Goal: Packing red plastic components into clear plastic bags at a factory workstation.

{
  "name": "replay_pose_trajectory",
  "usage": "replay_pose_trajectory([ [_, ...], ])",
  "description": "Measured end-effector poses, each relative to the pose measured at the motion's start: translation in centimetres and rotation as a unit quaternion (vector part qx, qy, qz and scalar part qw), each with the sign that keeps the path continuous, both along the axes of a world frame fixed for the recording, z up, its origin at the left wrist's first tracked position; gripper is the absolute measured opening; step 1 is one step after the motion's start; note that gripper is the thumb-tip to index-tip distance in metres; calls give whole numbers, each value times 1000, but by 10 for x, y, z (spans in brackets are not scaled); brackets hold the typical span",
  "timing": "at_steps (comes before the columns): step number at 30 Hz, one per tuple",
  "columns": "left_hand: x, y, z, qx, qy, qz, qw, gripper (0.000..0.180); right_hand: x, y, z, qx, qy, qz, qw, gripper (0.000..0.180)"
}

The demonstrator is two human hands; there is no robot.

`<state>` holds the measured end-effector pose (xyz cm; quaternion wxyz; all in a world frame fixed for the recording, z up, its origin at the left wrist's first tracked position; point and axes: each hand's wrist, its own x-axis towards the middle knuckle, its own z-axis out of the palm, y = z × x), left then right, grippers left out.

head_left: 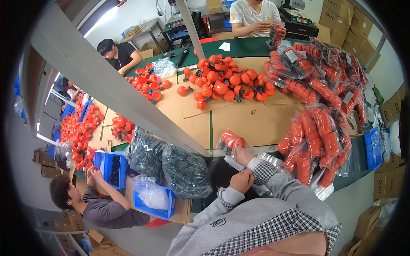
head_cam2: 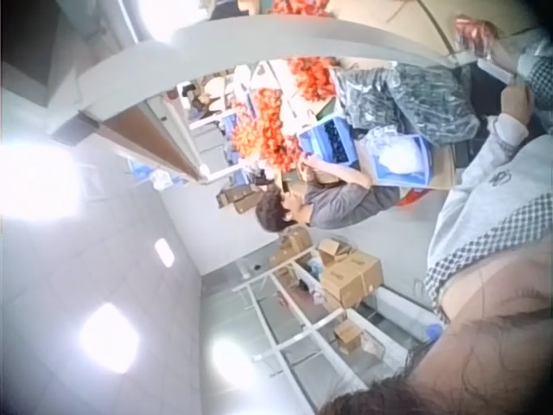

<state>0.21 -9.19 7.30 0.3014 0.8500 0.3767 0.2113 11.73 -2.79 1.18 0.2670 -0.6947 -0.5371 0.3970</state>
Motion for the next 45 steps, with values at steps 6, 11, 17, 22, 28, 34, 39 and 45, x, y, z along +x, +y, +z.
replay_pose_trajectory([
  [6,-2,19,1,-1,-25,82,996,20,35,-7,-6,136,-200,100,965,41],
  [11,-27,49,3,-74,-121,149,979,16,86,25,140,-78,244,384,887,24],
  [17,-32,57,28,-121,-214,144,959,16,146,162,30,79,-384,-50,918,37],
  [22,-39,47,40,-146,-173,114,967,17,172,210,-31,17,-530,-42,847,35],
  [28,-47,37,33,-121,-183,132,967,17,133,178,-17,23,-421,-26,906,9],
  [34,-29,41,29,-76,-127,85,985,17,131,39,38,140,314,-250,905,17],
  [39,-18,30,29,-66,-85,63,992,16,104,-66,74,95,476,-218,847,32],
  [45,-9,11,18,-40,-45,79,995,16,65,-112,98,-70,526,11,847,48],
])
